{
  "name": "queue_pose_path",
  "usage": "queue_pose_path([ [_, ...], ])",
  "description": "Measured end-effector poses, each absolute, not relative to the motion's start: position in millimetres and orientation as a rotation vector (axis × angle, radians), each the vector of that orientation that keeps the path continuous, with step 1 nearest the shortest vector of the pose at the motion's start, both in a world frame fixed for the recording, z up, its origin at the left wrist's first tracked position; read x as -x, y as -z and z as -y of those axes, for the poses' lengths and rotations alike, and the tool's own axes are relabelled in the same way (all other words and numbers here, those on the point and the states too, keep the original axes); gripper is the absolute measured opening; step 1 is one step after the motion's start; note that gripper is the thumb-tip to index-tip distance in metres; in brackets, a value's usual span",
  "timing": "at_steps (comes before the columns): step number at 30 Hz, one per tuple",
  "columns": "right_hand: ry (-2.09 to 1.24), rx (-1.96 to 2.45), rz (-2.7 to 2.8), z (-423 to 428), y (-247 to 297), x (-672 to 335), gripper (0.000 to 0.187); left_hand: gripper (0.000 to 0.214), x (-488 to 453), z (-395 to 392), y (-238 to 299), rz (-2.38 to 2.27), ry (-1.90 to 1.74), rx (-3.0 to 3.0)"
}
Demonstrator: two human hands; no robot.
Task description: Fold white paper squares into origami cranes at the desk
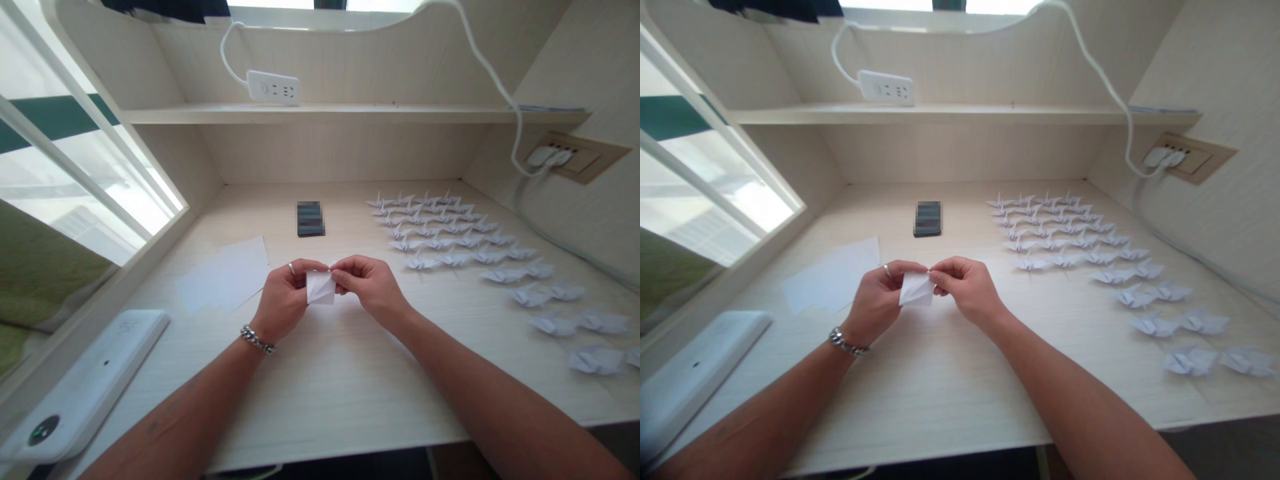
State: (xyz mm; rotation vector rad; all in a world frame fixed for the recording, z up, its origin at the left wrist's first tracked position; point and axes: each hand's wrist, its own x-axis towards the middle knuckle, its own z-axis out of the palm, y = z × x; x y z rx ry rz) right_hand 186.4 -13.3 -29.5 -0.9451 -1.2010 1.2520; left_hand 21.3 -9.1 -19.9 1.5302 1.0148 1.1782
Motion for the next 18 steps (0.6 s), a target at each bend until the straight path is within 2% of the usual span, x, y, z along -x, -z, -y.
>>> queue_pose_path([
  [13,-1.363,0.895,1.156,12.5,32.7,-188.3,0.025,0.011,-23.2,12.4,14.1,-1.073,-1.176,-1.542],
  [18,-1.423,0.904,1.114,13.6,29.1,-186.8,0.027,0.023,-23.9,10.8,14.4,-1.072,-1.102,-1.568],
])
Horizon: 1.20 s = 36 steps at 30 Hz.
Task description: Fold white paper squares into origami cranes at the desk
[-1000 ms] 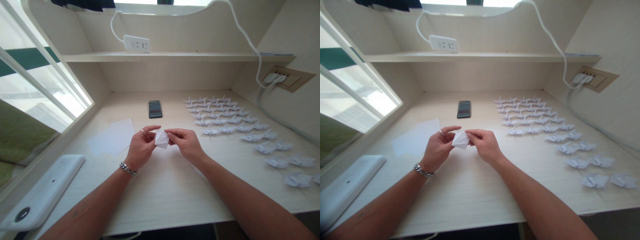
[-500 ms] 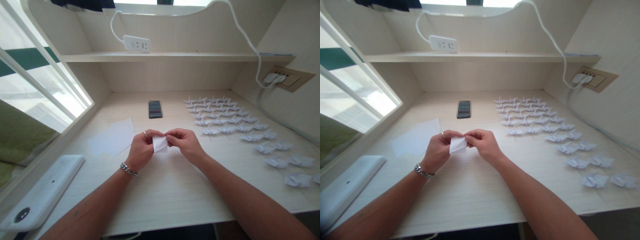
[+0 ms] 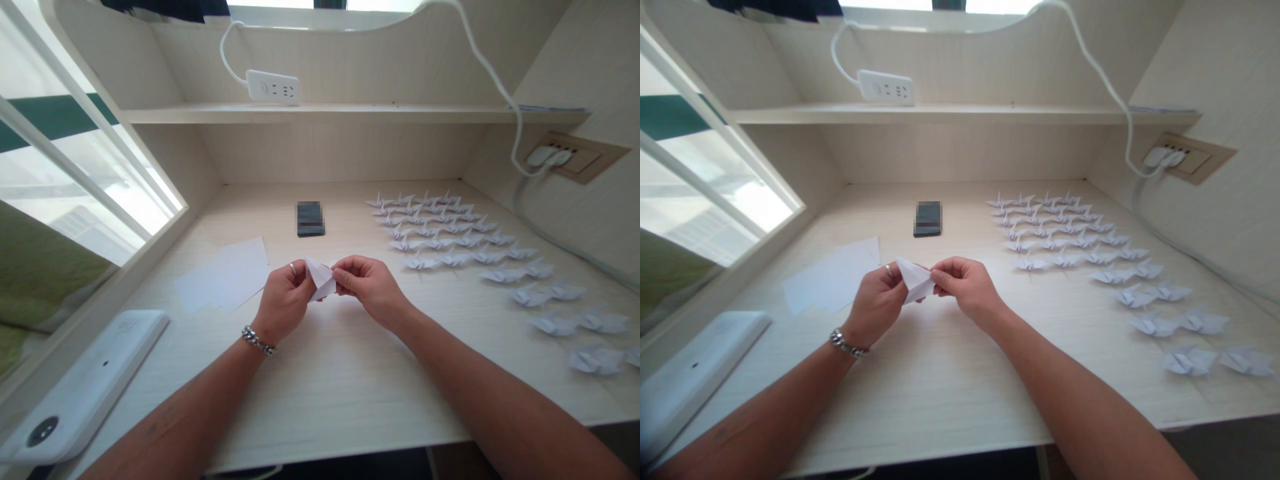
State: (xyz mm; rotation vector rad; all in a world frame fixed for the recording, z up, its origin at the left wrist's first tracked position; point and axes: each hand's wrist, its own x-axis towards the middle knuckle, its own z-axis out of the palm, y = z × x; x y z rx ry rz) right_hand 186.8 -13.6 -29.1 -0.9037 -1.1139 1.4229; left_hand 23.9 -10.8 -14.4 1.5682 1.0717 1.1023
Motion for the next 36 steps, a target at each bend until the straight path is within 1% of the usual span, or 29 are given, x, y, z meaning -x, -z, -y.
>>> queue_pose_path([
  [6,-1.438,0.934,1.133,13.8,29.3,-187.4,0.029,0.023,-26.0,11.3,14.4,-0.904,-1.035,-1.317],
  [8,-1.426,0.949,1.166,13.1,30.2,-188.2,0.028,0.027,-26.3,11.1,15.1,-0.871,-1.018,-1.217],
  [11,-1.319,1.019,1.241,13.3,30.4,-188.8,0.026,0.028,-26.5,9.9,15.7,-0.927,-1.042,-1.17],
  [15,-0.959,1.066,1.463,19.0,28.7,-186.6,0.026,0.027,-25.3,7.8,15.6,-1.138,-1.099,-1.279],
  [18,-0.607,1.101,1.726,25.8,28.0,-182.3,0.035,0.028,-23.5,7.3,15.5,-1.355,-1.115,-1.505],
  [19,-0.468,1.12,1.807,27.9,28.0,-180.6,0.035,0.029,-23.1,7.4,15.6,-1.411,-1.119,-1.584],
  [22,-0.141,1.154,1.962,33.1,27.7,-175.9,0.027,0.031,-22.8,8.7,16.1,-1.507,-1.135,-1.774],
  [25,0.023,1.167,2.009,36.5,26.3,-173.1,0.024,0.029,-23.8,11.2,16.5,-1.547,-1.149,-1.9],
  [29,0.063,1.205,1.95,38.0,26.1,-172.4,0.024,0.027,-25.7,14.4,17.4,-1.545,-1.173,-2.019],
  [36,-0.066,1.256,1.726,34.0,27.8,-175.1,0.025,0.027,-25.6,14.0,22.4,-1.427,-1.25,-2.211],
])
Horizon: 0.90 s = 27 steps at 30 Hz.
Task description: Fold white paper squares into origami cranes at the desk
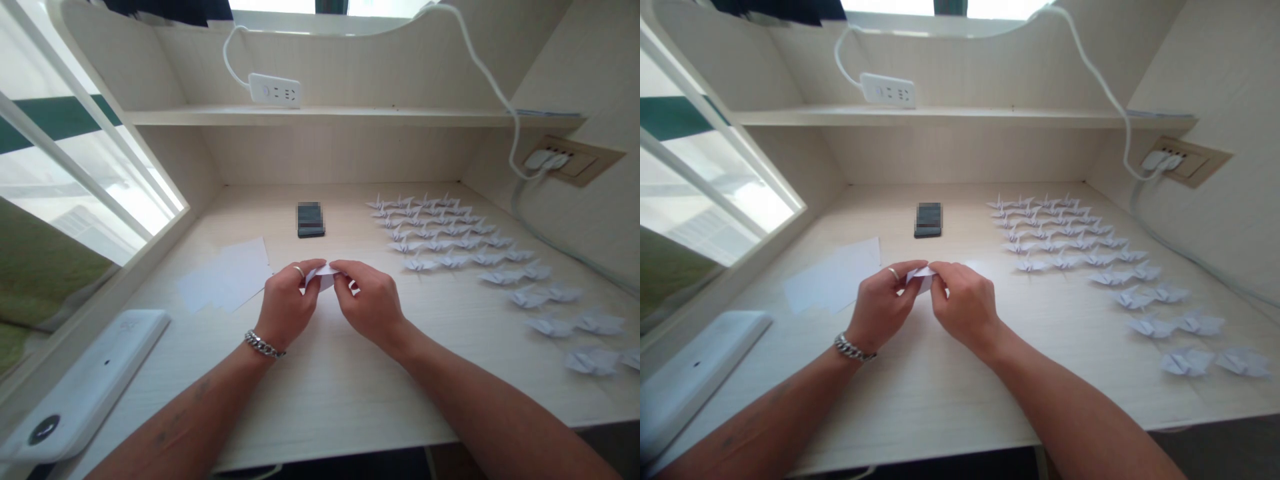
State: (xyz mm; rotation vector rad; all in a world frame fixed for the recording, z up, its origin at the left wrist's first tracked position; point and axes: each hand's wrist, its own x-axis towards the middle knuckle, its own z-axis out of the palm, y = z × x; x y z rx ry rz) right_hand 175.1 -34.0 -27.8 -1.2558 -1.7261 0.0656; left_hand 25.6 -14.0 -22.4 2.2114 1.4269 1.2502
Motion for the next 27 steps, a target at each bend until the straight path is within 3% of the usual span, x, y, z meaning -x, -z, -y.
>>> queue_pose_path([
  [11,-0.302,1.274,1.643,28.5,23.0,-184.6,0.03,0.03,-25.8,12.7,20.6,-1.514,-1.139,-2.134],
  [27,-0.369,1.307,1.636,24.7,28.1,-179.2,0.029,0.037,-24.5,6.6,26.3,-1.388,-0.962,-2.058],
])
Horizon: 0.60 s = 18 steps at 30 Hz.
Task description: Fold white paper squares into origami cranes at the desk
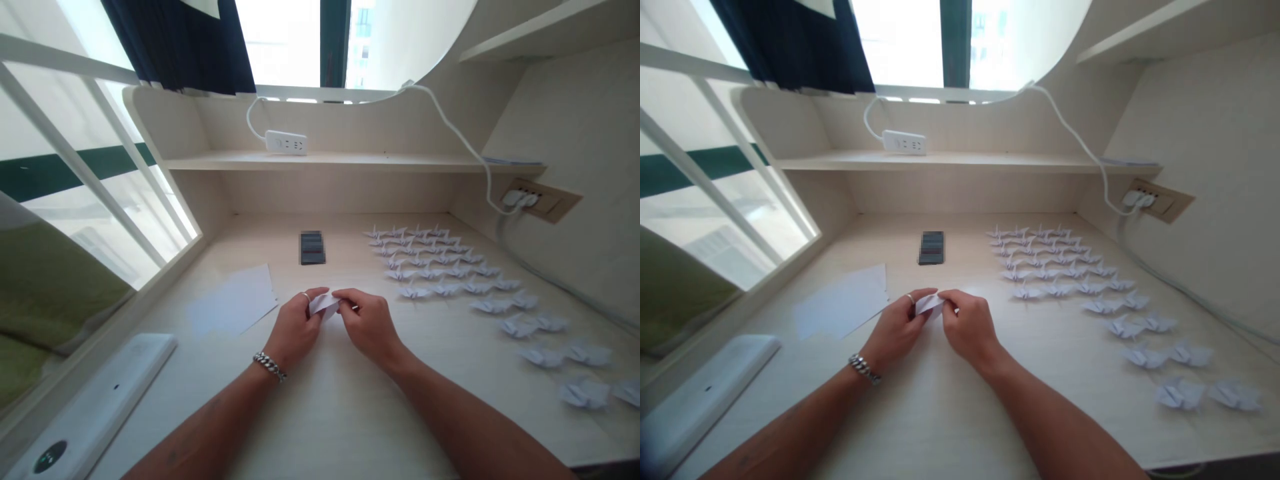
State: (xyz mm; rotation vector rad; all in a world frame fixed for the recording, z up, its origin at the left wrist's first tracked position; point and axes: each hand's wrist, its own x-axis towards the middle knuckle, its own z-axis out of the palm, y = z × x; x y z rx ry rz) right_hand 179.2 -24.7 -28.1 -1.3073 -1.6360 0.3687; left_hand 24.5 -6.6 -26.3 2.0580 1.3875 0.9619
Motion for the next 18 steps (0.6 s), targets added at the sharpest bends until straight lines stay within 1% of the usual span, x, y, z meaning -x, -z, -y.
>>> queue_pose_path([
  [6,-0.397,1.372,1.67,20.6,25.3,-176.7,0.031,0.034,-24.5,1.1,29.9,-1.384,-0.964,-2.004],
  [14,-0.227,1.418,1.774,5.4,9.5,-176.5,0.031,0.034,-34.9,-14.7,28.7,-1.415,-1.011,-2.039],
  [18,-0.248,1.421,1.75,-4.6,12.9,-176.6,0.03,0.034,-37.6,-18.4,32.7,-1.416,-1.036,-1.966],
])
